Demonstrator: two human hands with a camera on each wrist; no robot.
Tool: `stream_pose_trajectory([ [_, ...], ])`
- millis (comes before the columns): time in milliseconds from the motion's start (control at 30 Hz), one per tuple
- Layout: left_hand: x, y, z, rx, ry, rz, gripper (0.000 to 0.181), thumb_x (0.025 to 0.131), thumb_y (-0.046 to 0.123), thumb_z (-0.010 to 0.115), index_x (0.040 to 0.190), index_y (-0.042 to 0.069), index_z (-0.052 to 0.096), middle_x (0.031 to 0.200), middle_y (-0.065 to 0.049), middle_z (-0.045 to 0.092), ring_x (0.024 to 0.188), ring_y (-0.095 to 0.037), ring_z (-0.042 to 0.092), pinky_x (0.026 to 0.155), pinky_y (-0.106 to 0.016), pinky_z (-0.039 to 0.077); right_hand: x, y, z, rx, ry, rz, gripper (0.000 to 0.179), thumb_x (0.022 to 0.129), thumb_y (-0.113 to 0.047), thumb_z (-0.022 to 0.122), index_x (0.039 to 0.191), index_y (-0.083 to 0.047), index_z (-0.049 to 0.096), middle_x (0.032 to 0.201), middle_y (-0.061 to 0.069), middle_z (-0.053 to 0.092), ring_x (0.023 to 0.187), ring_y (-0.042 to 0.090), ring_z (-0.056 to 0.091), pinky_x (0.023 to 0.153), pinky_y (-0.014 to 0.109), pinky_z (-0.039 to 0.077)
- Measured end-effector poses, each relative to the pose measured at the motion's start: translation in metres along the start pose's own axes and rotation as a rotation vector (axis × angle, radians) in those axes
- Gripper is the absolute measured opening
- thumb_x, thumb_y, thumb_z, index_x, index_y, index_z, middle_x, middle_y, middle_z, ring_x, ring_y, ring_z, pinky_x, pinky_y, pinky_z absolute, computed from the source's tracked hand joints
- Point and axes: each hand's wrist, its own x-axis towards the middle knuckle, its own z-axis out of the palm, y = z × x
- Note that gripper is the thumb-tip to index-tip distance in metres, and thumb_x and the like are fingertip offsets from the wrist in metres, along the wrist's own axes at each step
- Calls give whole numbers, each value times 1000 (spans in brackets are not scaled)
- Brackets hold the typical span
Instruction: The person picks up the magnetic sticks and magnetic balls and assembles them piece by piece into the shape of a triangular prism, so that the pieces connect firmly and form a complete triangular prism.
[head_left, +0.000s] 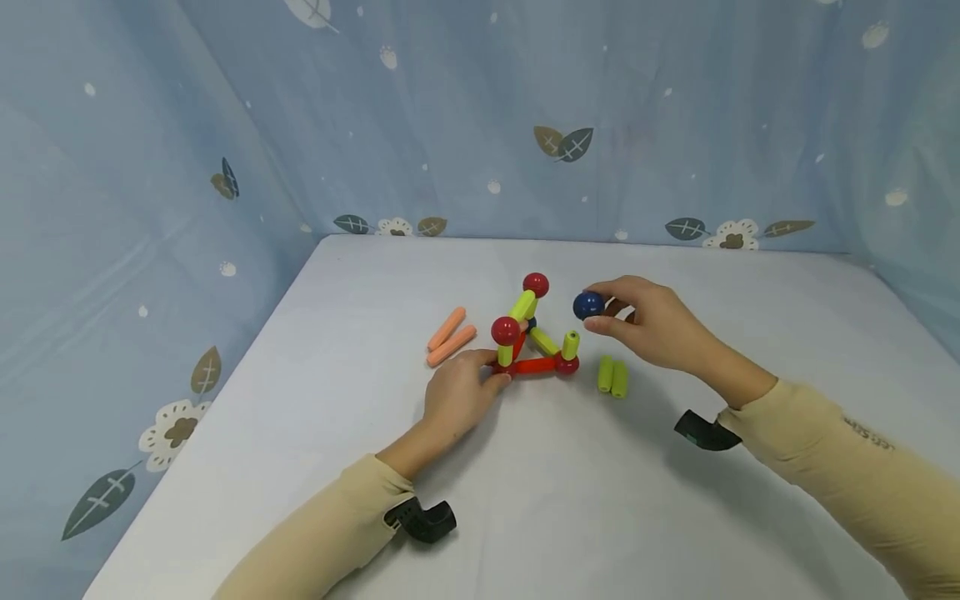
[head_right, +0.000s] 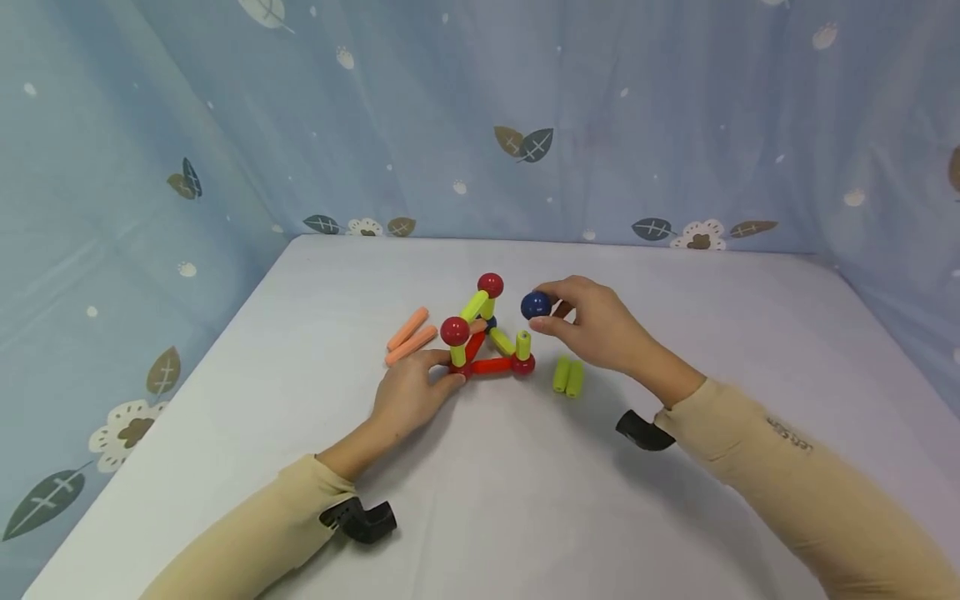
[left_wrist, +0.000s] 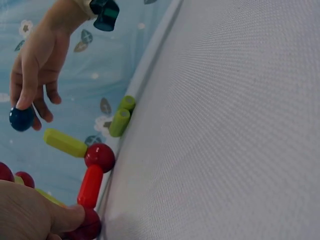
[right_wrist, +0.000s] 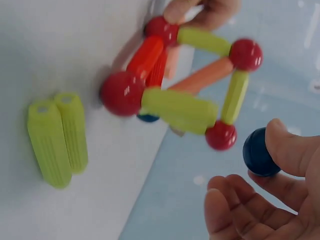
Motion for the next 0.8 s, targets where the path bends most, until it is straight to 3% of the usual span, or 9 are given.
stream_pose_trajectory([
  [167, 1, 1, -2, 2, -1, 4, 32, 88, 22, 74, 118, 12, 72, 109, -3, 74, 101, -19, 68, 76, -36, 56, -8, -6, 9, 2, 46, -42, 42, 88, -17, 74, 126, -4, 63, 112, 10, 67, 95, 21, 64, 75, 28, 53],
  [800, -1, 3, -4, -11, 8, 11, 32, 87, 23, 74, 117, 11, 72, 109, -4, 74, 100, -20, 68, 74, -37, 55, -7, -3, 21, -3, 17, -41, 43, 87, -19, 75, 126, -3, 63, 112, 13, 67, 95, 23, 64, 75, 32, 53],
])
